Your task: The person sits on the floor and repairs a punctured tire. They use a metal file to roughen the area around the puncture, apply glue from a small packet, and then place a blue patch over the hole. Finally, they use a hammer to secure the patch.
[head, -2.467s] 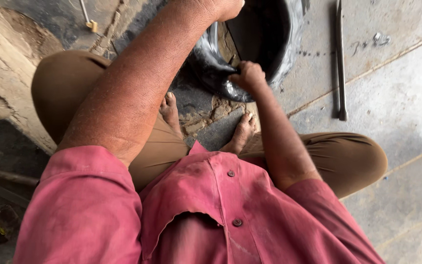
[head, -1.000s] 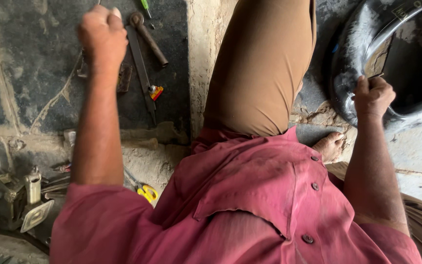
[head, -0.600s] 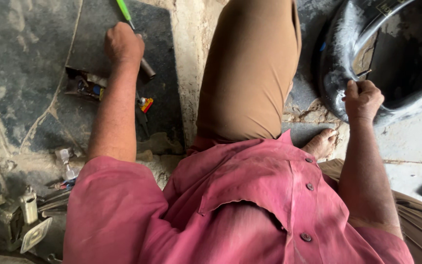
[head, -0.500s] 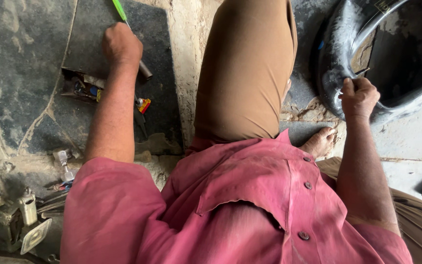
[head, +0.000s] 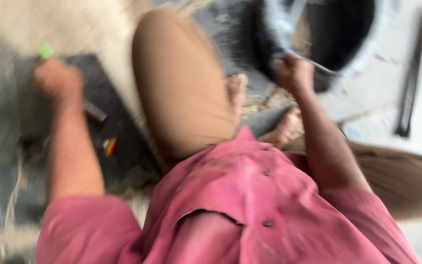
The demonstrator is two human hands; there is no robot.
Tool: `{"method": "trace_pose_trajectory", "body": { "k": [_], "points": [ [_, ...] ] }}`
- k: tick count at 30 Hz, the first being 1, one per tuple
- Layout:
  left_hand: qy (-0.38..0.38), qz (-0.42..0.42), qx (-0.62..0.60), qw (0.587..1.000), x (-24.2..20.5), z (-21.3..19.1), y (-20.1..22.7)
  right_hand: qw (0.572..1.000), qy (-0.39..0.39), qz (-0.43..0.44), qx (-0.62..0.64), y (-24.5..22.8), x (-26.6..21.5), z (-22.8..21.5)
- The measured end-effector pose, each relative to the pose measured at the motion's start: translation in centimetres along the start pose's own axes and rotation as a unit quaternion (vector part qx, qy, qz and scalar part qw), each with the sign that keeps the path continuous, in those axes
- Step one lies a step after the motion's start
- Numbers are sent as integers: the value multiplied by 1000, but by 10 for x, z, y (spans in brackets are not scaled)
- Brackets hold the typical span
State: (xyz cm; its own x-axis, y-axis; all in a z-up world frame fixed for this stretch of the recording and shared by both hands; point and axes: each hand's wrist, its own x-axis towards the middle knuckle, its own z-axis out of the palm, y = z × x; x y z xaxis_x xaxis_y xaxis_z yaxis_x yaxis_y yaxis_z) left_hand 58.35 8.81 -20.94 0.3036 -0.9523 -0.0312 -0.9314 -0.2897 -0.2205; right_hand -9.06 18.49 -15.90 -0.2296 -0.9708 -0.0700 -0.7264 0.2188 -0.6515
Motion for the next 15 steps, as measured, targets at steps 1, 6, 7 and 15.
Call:
{"method": "trace_pose_trajectory", "body": {
  "k": [1, 6, 7, 15],
  "points": [
    [-51, 18, 126, 991, 9, -2, 2, 999, -20, 3, -45, -1, 2, 1],
    [189, 2, 10, 982, 0, -32, -13, 996, -1, -86, 7, -9, 3, 0],
    [223, 4, -44, 974, 0, -46, -6, 997, -7, -81, 11, -12, 4, -2],
    [272, 250, -476, 798, -37, -286, 203, 872, -85, -2, 482, -90, 44, -104]
  ]
}}
